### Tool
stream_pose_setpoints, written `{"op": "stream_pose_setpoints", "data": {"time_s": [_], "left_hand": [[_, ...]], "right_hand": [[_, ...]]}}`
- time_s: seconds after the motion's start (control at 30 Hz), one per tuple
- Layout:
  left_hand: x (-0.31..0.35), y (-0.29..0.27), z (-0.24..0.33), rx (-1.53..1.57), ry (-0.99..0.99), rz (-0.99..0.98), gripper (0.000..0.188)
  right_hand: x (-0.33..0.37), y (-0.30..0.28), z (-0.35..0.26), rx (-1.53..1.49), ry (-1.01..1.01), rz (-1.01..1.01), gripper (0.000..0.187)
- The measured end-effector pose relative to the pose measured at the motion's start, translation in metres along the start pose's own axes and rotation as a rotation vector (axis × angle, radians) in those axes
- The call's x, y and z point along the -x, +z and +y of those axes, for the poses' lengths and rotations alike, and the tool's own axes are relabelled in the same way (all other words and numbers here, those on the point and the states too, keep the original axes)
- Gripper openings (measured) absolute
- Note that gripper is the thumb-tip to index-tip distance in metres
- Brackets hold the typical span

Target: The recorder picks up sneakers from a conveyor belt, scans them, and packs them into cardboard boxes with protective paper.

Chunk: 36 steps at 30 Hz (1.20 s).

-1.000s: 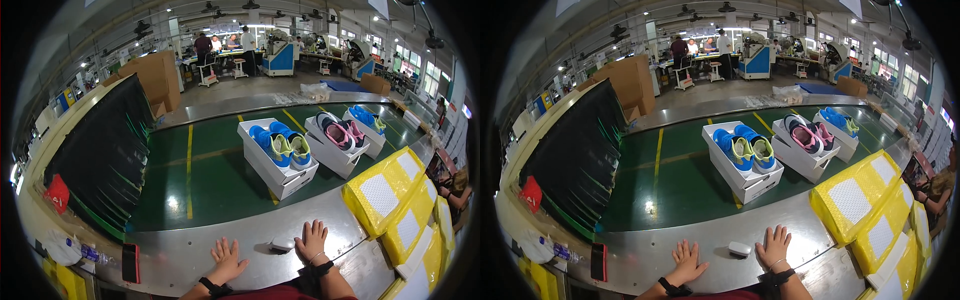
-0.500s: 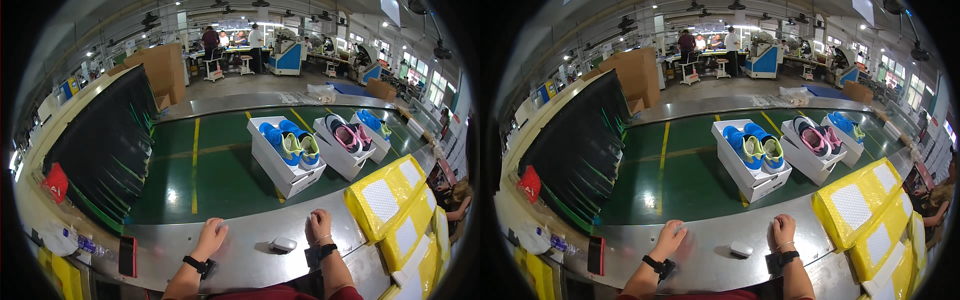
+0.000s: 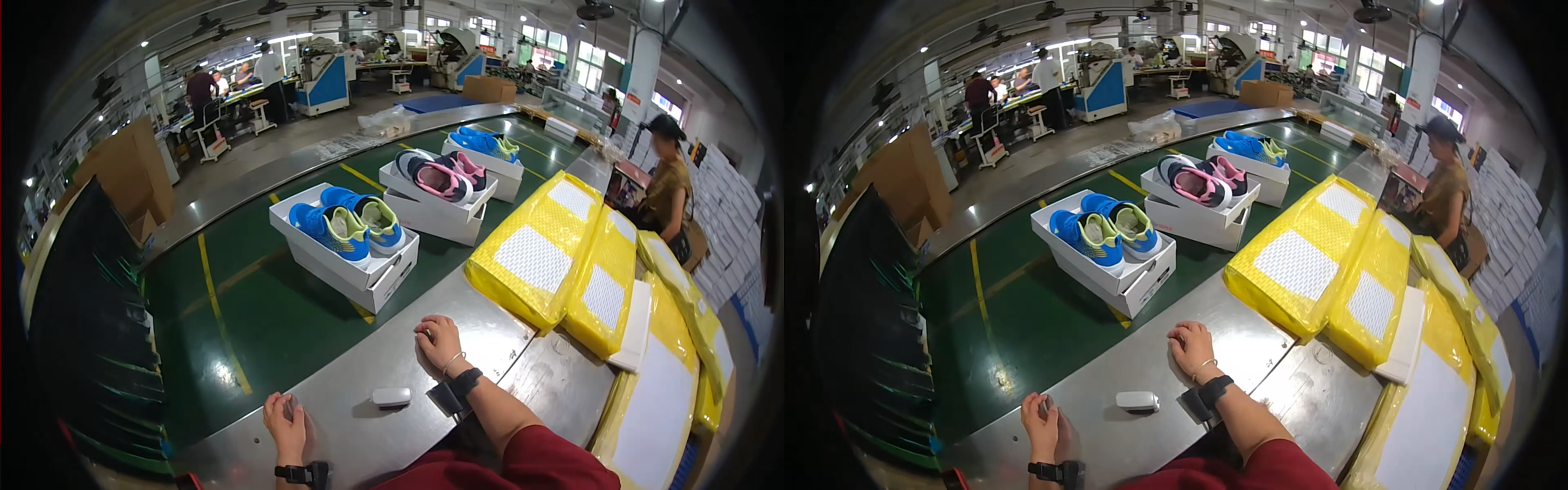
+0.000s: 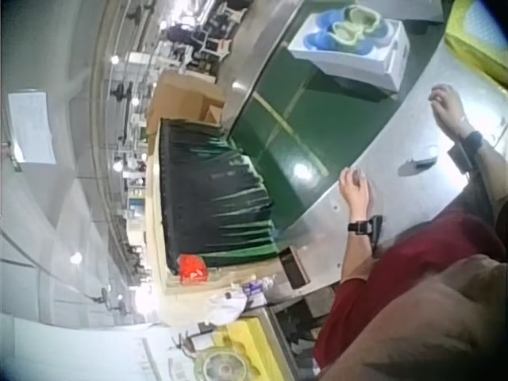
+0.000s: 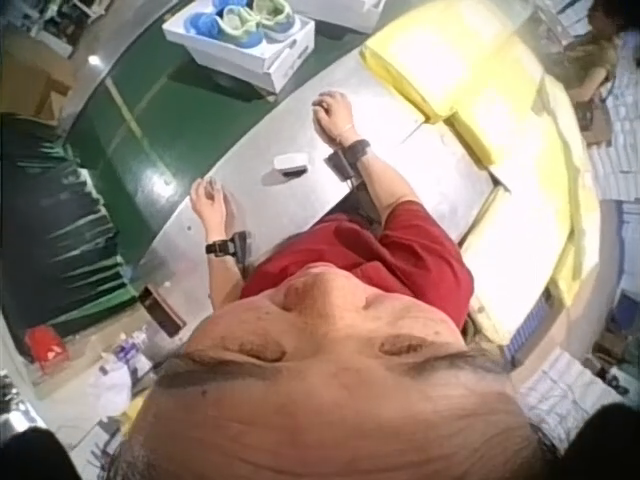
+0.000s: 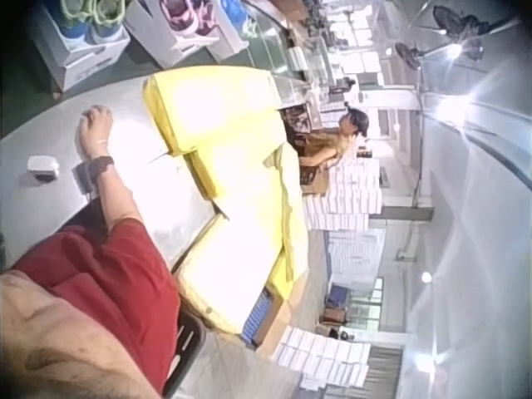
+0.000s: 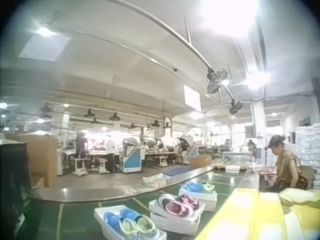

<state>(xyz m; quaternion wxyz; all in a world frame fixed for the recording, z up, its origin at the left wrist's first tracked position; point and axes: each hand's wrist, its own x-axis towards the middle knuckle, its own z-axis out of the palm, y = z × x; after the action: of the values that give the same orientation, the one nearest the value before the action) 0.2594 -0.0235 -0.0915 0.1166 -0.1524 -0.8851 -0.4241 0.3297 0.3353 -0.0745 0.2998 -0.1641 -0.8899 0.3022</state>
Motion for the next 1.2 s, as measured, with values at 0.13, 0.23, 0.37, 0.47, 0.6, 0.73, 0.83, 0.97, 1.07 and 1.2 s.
{"op": "stream_pose_setpoints", "data": {"time_s": [0.13, 0.23, 0.37, 0.47, 0.6, 0.73, 0.83, 0.97, 1.07, 1.2], "left_hand": [[-0.001, 0.001, 0.004, 0.034, -0.035, -0.013, 0.028], [0.001, -0.003, 0.002, 0.005, -0.039, -0.016, 0.028], [-0.007, -0.016, -0.015, 0.001, 0.013, -0.024, 0.028], [-0.026, -0.037, -0.024, 0.189, -0.080, -0.253, 0.025], [-0.034, -0.046, -0.005, -0.210, 0.059, -0.148, 0.026], [-0.012, -0.028, -0.009, -0.271, 0.052, -0.285, 0.042], [-0.006, -0.024, -0.004, -0.474, 0.045, -0.286, 0.056], [-0.008, -0.028, 0.000, -0.459, -0.019, -0.401, 0.063], [-0.006, -0.030, -0.003, -0.460, -0.012, -0.388, 0.063], [-0.006, -0.034, -0.004, -0.453, -0.023, -0.399, 0.063]], "right_hand": [[0.003, -0.006, 0.001, 0.004, -0.002, 0.018, 0.014], [0.005, -0.003, -0.001, 0.004, 0.011, 0.008, 0.014], [0.003, 0.001, -0.007, 0.030, -0.016, -0.049, 0.015], [-0.016, -0.005, 0.002, 0.035, -0.026, -0.228, 0.015], [-0.012, -0.004, -0.006, 0.034, 0.002, -0.113, 0.016], [0.008, 0.010, -0.015, 0.071, -0.059, -0.018, 0.014], [0.010, 0.010, -0.024, 0.031, -0.019, -0.002, 0.014], [0.012, 0.008, -0.023, 0.041, -0.019, -0.026, 0.014], [0.014, 0.011, -0.023, 0.026, -0.018, -0.028, 0.014], [0.017, 0.014, -0.025, 0.018, -0.025, -0.027, 0.013]]}}
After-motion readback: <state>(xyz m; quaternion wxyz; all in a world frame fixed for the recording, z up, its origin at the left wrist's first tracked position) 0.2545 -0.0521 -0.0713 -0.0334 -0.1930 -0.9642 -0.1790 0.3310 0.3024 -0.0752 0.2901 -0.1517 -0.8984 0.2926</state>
